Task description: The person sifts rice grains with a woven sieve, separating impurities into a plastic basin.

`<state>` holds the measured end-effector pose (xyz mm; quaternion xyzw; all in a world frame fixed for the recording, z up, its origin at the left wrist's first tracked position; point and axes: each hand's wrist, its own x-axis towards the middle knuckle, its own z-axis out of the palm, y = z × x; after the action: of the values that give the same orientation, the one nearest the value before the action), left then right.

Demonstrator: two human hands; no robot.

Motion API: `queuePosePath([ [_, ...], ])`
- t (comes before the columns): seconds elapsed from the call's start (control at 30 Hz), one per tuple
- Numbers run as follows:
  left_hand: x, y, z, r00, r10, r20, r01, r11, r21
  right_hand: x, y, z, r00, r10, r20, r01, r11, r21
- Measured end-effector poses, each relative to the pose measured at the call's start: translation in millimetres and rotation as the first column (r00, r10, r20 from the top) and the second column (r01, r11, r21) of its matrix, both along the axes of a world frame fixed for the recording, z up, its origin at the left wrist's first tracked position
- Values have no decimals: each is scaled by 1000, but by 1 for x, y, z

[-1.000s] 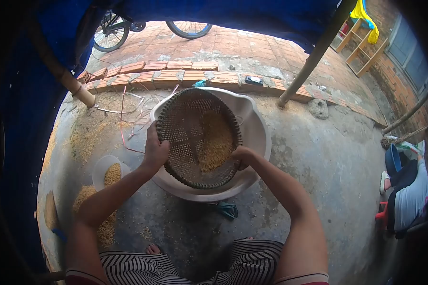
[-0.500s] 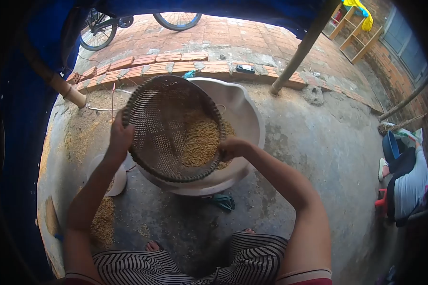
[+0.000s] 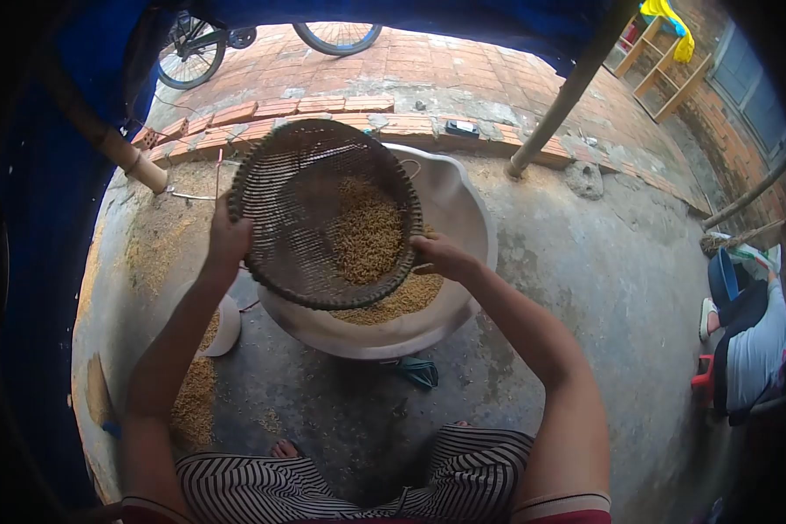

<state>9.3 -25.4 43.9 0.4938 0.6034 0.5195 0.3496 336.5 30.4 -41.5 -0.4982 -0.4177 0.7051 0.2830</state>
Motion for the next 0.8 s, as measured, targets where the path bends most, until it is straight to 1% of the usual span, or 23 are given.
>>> queuePosePath([
  [0.03, 7, 4, -28, 976, 90, -200, -76, 994, 74, 0, 0, -3, 1000, 19, 0, -19, 1000, 11],
  [0.07, 23, -2, -53, 923, 151, -353, -80, 975, 206, 1, 2, -10, 970, 106, 218, -83, 990, -114],
  [0.1, 35, -8, -67, 844, 226, -486, -63, 942, 330, 1, 4, -13, 884, 207, 418, -110, 963, -244],
  [0.13, 33, -8, -58, 845, 239, -478, -75, 938, 338, -1, 5, -13, 879, 212, 427, -118, 964, -237],
  [0.2, 29, -21, -21, 957, 92, -276, -82, 995, 49, 2, -9, -24, 926, 247, 286, -141, 928, -343],
  [0.23, 18, -24, 5, 999, -24, -27, 23, 998, -52, 6, -12, -27, 926, 247, 285, -131, 920, -370],
  [0.3, 6, -26, 32, 989, -71, 127, 76, 997, -33, 4, -1, -19, 987, 159, 5, -153, 959, -239],
  [0.33, 4, -22, 25, 990, -68, 120, 73, 997, -33, 2, -2, -14, 987, 161, -2, -157, 959, -237],
  [0.4, 7, -9, -10, 993, 64, -100, -49, 989, 141, 1, -1, 3, 999, -9, 53, 8, 1000, 14],
  [0.43, 18, -9, -23, 976, 89, -197, -70, 993, 99, 4, 4, -9, 998, 5, 55, -6, 1000, 23],
  [0.47, 27, -11, -41, 986, 59, -154, -34, 986, 162, 10, 11, -36, 941, 8, 337, -20, 999, 31],
  [0.5, 33, -13, -52, 963, 72, -258, -15, 976, 219, 10, 11, -44, 808, 6, 590, -30, 999, 32],
  [0.53, 33, -13, -61, 961, 71, -267, -30, 987, 157, 15, 10, -51, 807, 14, 590, -36, 999, 25],
  [0.57, 35, -15, -66, 960, 59, -275, -36, 996, 87, 21, 1, -49, 777, 88, 623, -81, 996, -39],
  [0.6, 33, -17, -77, 961, 46, -272, -25, 996, 80, 28, -7, -48, 744, 151, 651, -116, 989, -97],
  [0.63, 28, -15, -85, 965, -11, -261, 13, 1000, 9, 31, -7, -49, 744, 133, 655, -99, 991, -89],
  [0.67, 25, -14, -89, 966, -74, -248, 60, 996, -65, 31, -9, -57, 554, 173, 814, -238, 970, -45],
  [0.7, 26, -15, -88, 964, -96, -249, 83, 995, -62, 30, -13, -59, 330, 176, 927, -376, 926, -42],
  [0.73, 25, -16, -87, 964, -112, -242, 102, 993, -53, 32, -16, -59, 383, 211, 899, -413, 910, -38],
  [0.77, 23, -17, -86, 965, -120, -235, 113, 993, -44, 30, -17, -54, 388, 205, 899, -405, 914, -33],
  [0.8, 20, -16, -86, 963, -124, -238, 116, 992, -46, 27, -17, -50, 348, 239, 906, -455, 889, -60],
])
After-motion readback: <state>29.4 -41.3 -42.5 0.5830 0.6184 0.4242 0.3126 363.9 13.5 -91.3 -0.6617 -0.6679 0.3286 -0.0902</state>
